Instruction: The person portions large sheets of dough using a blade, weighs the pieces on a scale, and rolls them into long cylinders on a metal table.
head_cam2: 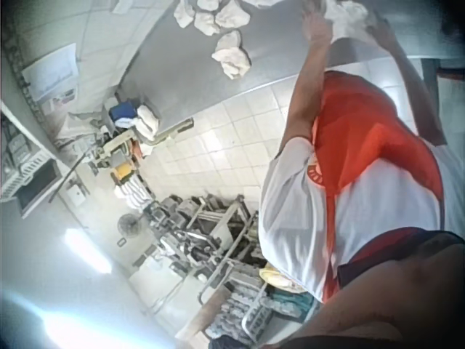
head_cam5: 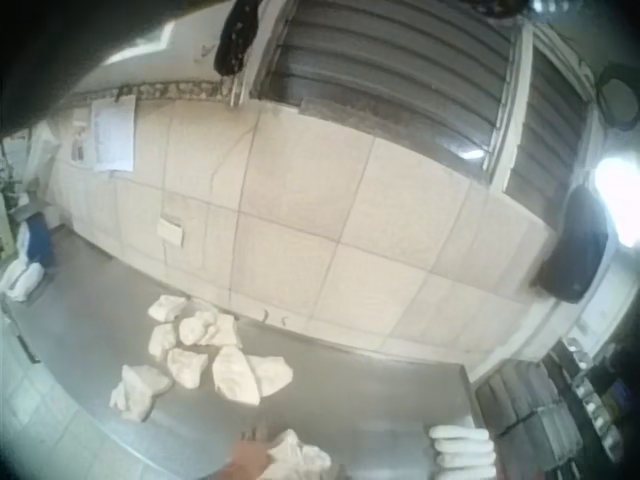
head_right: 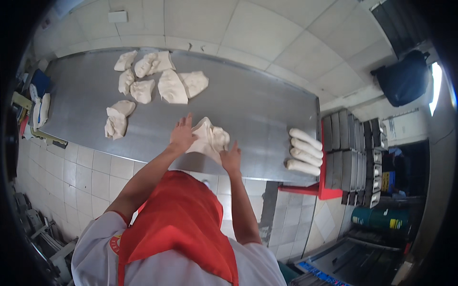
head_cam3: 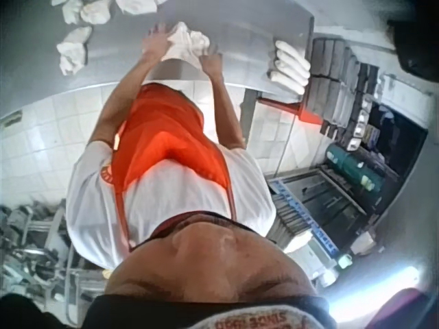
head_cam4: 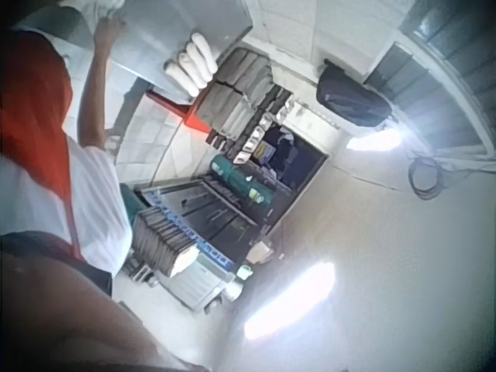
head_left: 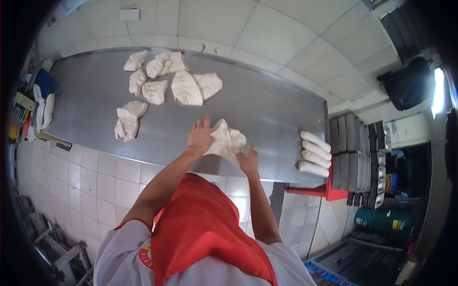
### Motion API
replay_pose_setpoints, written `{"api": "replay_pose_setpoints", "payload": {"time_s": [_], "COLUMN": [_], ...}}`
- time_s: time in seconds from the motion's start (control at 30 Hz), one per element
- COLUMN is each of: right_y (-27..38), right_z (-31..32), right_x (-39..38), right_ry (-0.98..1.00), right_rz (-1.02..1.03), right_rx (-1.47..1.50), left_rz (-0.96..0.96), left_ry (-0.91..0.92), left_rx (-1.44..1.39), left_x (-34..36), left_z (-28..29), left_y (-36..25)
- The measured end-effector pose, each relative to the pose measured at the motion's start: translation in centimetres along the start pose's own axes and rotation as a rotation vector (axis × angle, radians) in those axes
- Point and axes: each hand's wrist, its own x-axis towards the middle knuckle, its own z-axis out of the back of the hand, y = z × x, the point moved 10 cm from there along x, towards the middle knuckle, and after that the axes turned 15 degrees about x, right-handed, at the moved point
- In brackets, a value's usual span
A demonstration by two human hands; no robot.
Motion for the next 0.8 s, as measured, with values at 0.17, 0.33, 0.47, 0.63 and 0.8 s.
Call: {"api": "replay_pose_setpoints", "payload": {"time_s": [0.17, 0.33, 0.47, 0.63, 0.8], "right_y": [4.3, 1.4, -0.7, 3.2, 4.5], "right_z": [-5.8, -10.9, -13.1, -6.6, -4.5], "right_x": [-2.5, -5.3, -2.4, 11.3, 14.1], "right_ry": [0.135, 0.264, 0.319, 0.195, 0.006], "right_rz": [0.455, 0.359, 0.177, -0.117, -0.072], "right_rx": [-0.169, -0.282, -0.453, -0.075, -0.019], "left_rz": [-0.233, -0.347, -0.387, -0.230, -0.623], "left_ry": [-0.040, 0.223, 0.266, 0.346, 0.070], "left_rx": [0.088, 0.136, 0.319, 0.110, 0.329], "left_x": [-4.6, -5.8, -2.6, 9.7, 12.3], "left_z": [-9.4, -12.7, -13.2, -9.1, -7.5], "left_y": [0.4, 0.2, -1.7, -1.5, -8.7]}}
